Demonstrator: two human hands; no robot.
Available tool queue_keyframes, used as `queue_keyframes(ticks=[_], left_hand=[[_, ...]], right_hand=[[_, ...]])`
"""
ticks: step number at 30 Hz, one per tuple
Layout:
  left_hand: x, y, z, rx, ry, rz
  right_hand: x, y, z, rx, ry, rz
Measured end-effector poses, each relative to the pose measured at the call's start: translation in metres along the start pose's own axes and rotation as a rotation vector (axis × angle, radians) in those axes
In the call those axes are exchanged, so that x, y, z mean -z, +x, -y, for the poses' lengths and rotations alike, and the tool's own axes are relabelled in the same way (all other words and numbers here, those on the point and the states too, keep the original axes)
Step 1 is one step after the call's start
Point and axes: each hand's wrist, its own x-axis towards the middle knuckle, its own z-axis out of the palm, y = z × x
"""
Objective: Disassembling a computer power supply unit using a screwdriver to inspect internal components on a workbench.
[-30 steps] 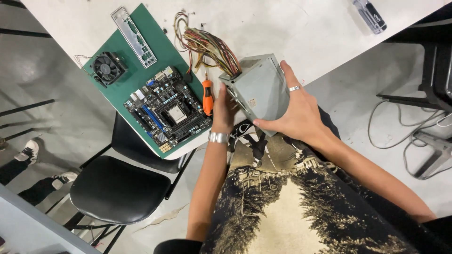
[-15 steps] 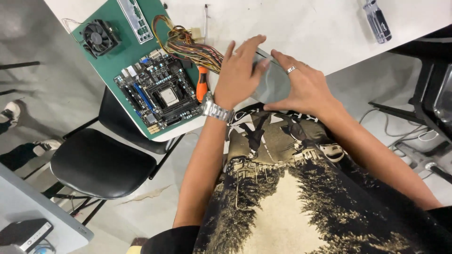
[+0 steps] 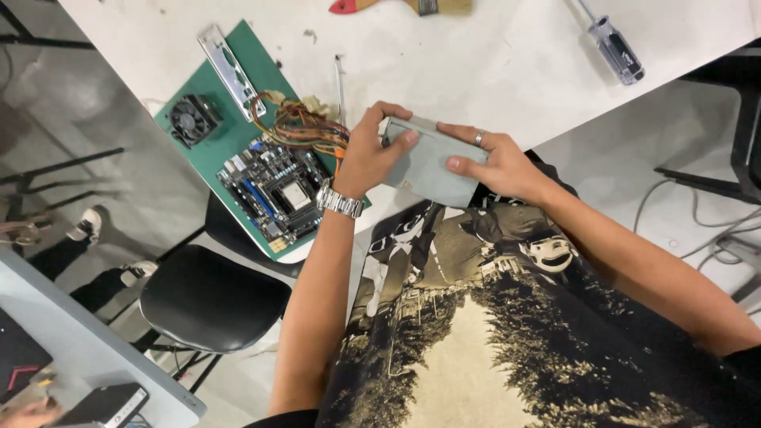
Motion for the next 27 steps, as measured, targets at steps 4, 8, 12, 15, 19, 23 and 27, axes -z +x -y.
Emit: queue_keyframes(ticks=[4,8,12,15,19,23,27], left_hand=[[0.007,0.0,-0.014,0.028,-0.038,0.035],[0.011,-0.001,-0.028,0.001,-0.093,0.152],[0.013,-0.003,-0.032,-0.008,-0.121,0.201],[0.014,-0.003,-0.029,-0.006,-0.126,0.228],[0.001,-0.006,-0.02,-0.016,-0.089,0.083],[-0.004,-0.006,-0.01,-0.018,-0.075,0.015],[-0.005,-0.003,-0.007,-0.015,-0.057,-0.025]], right_hand=[[0.001,-0.002,0.009,-0.01,0.028,0.022],[0.004,-0.004,-0.003,-0.079,0.15,0.079],[0.008,-0.008,0.001,-0.069,0.123,0.147],[0.006,-0.008,-0.009,-0.06,0.13,0.135],[0.006,-0.011,-0.005,-0.091,0.125,0.126],[0.001,-0.015,-0.005,-0.087,0.008,0.109],[-0.001,-0.012,-0.007,-0.097,-0.051,0.072]])
